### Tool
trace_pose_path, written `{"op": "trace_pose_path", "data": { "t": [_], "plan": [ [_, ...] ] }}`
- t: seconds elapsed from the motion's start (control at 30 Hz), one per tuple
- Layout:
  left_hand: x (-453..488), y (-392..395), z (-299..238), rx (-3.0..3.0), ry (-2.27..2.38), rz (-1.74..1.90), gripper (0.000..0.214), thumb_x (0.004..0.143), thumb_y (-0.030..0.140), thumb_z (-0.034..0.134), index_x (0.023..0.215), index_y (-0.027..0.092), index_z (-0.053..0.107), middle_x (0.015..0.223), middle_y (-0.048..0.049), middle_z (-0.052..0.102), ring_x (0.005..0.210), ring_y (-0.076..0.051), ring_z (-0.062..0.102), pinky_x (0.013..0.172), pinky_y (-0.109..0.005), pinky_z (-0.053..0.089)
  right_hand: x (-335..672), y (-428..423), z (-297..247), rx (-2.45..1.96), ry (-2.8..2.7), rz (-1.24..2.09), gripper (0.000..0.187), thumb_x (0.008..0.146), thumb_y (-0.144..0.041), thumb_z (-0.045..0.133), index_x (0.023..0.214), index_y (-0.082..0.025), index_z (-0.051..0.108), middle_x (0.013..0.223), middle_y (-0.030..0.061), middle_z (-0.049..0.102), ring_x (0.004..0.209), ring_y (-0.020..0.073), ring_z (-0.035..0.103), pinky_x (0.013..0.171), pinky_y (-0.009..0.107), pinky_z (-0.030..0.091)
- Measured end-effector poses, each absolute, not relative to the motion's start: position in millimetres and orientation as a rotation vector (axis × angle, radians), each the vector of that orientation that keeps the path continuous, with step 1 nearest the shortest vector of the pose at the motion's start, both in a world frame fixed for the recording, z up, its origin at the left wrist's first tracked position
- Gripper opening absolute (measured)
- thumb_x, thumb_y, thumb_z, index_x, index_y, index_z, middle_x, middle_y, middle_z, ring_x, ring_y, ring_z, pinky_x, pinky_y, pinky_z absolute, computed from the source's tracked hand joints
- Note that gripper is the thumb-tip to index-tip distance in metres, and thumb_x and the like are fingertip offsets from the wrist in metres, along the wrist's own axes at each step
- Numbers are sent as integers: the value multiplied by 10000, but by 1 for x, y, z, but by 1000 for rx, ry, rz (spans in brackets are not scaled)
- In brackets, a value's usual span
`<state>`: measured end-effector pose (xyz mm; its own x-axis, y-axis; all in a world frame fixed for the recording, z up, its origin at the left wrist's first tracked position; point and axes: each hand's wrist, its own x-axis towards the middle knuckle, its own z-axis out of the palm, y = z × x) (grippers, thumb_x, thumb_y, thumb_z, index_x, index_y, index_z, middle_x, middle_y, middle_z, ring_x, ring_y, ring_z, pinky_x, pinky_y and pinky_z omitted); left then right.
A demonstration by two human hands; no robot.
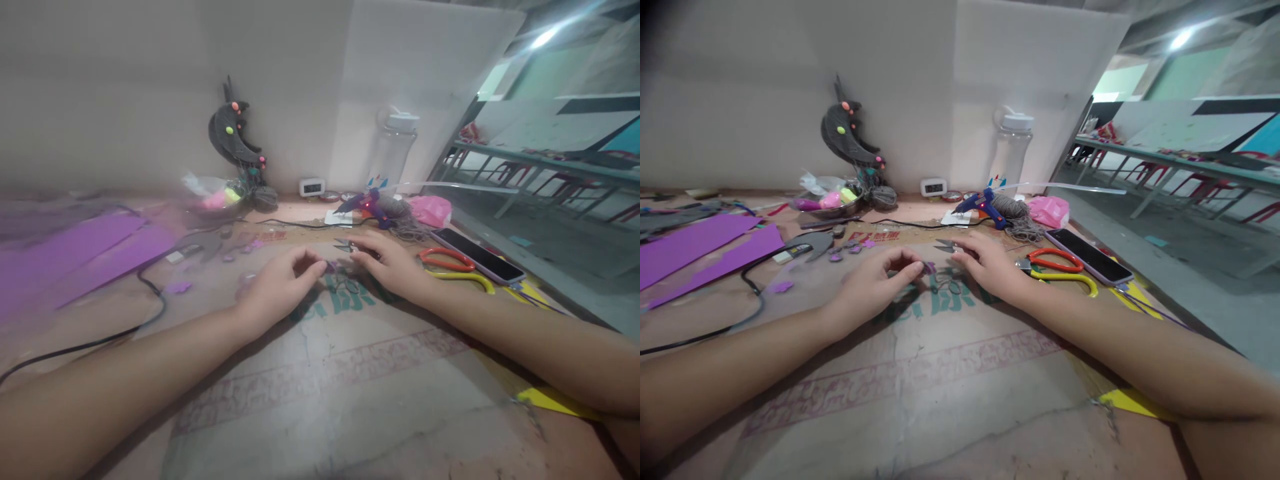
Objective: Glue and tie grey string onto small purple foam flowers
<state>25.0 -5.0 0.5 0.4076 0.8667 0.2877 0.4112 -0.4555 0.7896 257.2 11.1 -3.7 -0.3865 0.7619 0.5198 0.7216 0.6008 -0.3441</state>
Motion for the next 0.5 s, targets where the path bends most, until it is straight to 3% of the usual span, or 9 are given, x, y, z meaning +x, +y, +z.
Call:
{"op": "trace_pose_path", "data": {
  "t": [0.1, 0.17, 0.37, 0.5],
  "plan": [
    [26, -4, -2, 1971, 1052, 934, 210, 923, 364, 501, 865, 193, 608, 824, -33, 716, 761, -170, 655, 703, -299, 495, 257, 14, -3, -1162, -2166, 100, 370, 932, -300, 513, 1264, -160, 595, 1093, 131, 626, 1008, 247, 594, 901, 421, 466],
    [26, -4, -1, 1954, 1038, 936, 204, 923, 356, 498, 861, 195, 606, 810, -28, 713, 752, -165, 655, 701, -295, 497, 253, 9, 1, -1136, -2137, 117, 343, 933, -321, 511, 1216, -158, 613, 1134, 141, 621, 1065, 255, 584, 939, 427, 449],
    [27, -10, 4, 2035, 1062, 961, 189, 909, 340, 516, 871, 194, 630, 834, -21, 717, 791, -171, 643, 761, -312, 499, 232, -17, 15, -1211, -2099, 504, 229, 919, -342, 528, 923, -173, 682, 892, 55, 706, 851, 191, 636, 775, 319, 483],
    [26, -12, 4, 2070, 1027, 949, 204, 913, 360, 512, 884, 201, 636, 821, -9, 709, 784, -173, 647, 748, -308, 500, 225, -20, 14, -1223, -2035, 679, 210, 887, -341, 564, 830, -167, 667, 785, 24, 688, 746, 157, 614, 694, 277, 467]
  ]
}}
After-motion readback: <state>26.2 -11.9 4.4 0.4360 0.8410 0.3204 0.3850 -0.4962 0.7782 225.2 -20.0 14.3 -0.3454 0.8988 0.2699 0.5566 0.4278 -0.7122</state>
